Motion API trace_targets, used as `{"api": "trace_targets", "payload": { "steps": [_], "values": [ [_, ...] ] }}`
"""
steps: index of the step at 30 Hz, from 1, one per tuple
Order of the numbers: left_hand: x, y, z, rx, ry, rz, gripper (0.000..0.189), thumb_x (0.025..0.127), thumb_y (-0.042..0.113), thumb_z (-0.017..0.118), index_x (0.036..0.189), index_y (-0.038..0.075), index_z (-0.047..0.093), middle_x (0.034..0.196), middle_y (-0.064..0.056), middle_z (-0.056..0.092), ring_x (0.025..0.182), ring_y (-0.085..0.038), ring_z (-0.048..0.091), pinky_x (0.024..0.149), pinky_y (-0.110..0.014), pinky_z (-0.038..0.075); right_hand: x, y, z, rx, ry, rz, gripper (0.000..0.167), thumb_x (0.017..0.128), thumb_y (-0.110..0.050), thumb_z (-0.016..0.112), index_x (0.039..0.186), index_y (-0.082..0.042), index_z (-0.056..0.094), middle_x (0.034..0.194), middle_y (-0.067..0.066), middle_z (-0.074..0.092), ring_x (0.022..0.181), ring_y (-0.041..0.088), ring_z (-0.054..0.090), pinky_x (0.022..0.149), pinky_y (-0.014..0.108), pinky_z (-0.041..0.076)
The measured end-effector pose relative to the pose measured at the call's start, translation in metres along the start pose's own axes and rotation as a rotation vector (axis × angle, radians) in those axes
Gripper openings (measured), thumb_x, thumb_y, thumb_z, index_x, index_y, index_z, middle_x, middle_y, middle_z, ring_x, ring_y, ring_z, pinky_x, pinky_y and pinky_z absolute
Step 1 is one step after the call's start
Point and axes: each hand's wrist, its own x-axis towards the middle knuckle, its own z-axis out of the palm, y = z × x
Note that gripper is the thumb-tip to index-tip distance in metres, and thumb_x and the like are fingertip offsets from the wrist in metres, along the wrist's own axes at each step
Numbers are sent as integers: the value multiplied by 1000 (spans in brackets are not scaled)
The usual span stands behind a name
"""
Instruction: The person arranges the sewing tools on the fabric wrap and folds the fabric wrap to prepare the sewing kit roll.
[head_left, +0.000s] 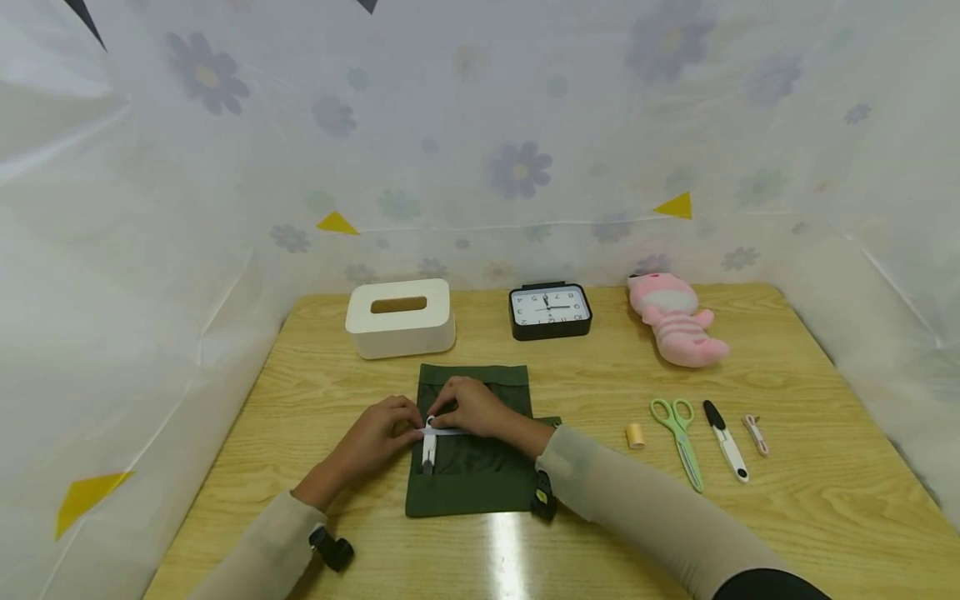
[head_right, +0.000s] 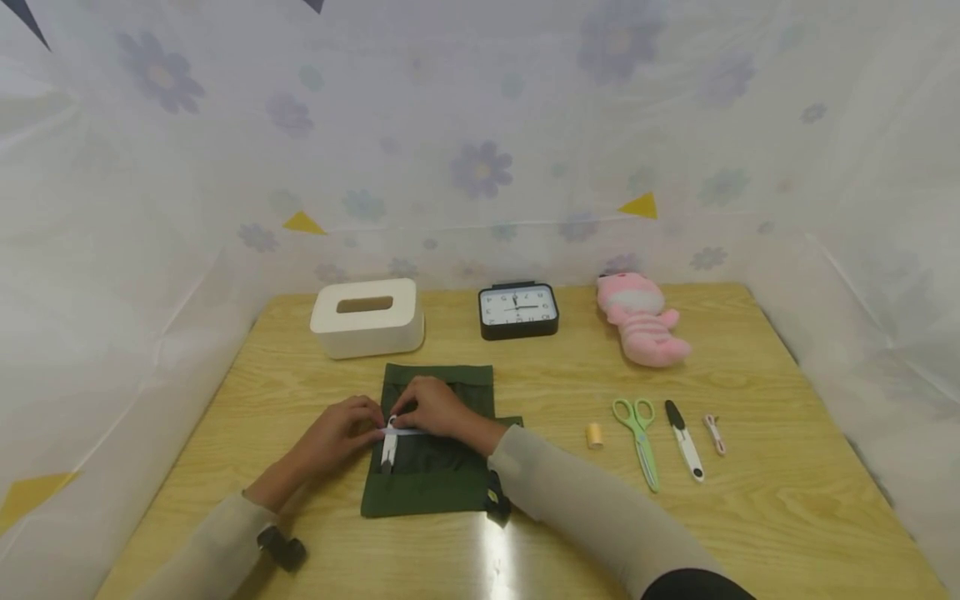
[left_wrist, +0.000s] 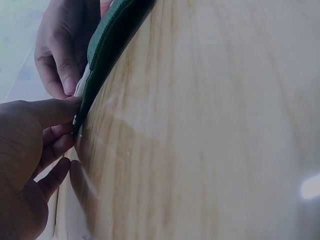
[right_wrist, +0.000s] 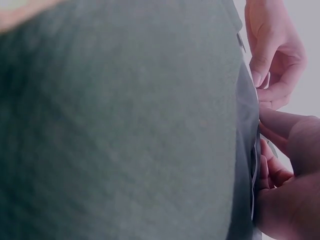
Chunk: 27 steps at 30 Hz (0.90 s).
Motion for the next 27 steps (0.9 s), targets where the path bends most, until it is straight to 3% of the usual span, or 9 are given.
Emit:
{"api": "trace_targets", "payload": {
  "steps": [14, 20, 27],
  "values": [
    [0, 3, -1, 2, -2, -1, 11, 98, 26, 73, 94, 16, 75, 107, 8, 66, 99, -13, 62, 86, -38, 54, 1, 4, 0, -41, -54, -102, 11, 96, -23, 76, 103, -18, 83, 104, -3, 69, 96, 12, 59, 89, 30, 47],
    [-1, 3, -2, -11, 1, 4, 9, 97, 22, 74, 93, 14, 75, 107, 7, 66, 100, -14, 62, 87, -38, 54, 1, 5, 1, -24, -72, -111, 11, 96, -21, 75, 103, -17, 83, 107, -3, 70, 102, 13, 60, 97, 34, 45],
    [-1, 2, -1, -11, 3, 14, 6, 97, 21, 75, 95, 16, 75, 107, 6, 66, 100, -13, 62, 87, -38, 54, 0, 2, -4, -1, -74, -74, 14, 98, -20, 73, 107, -15, 82, 109, -2, 71, 100, 13, 62, 91, 30, 49]
  ]
}}
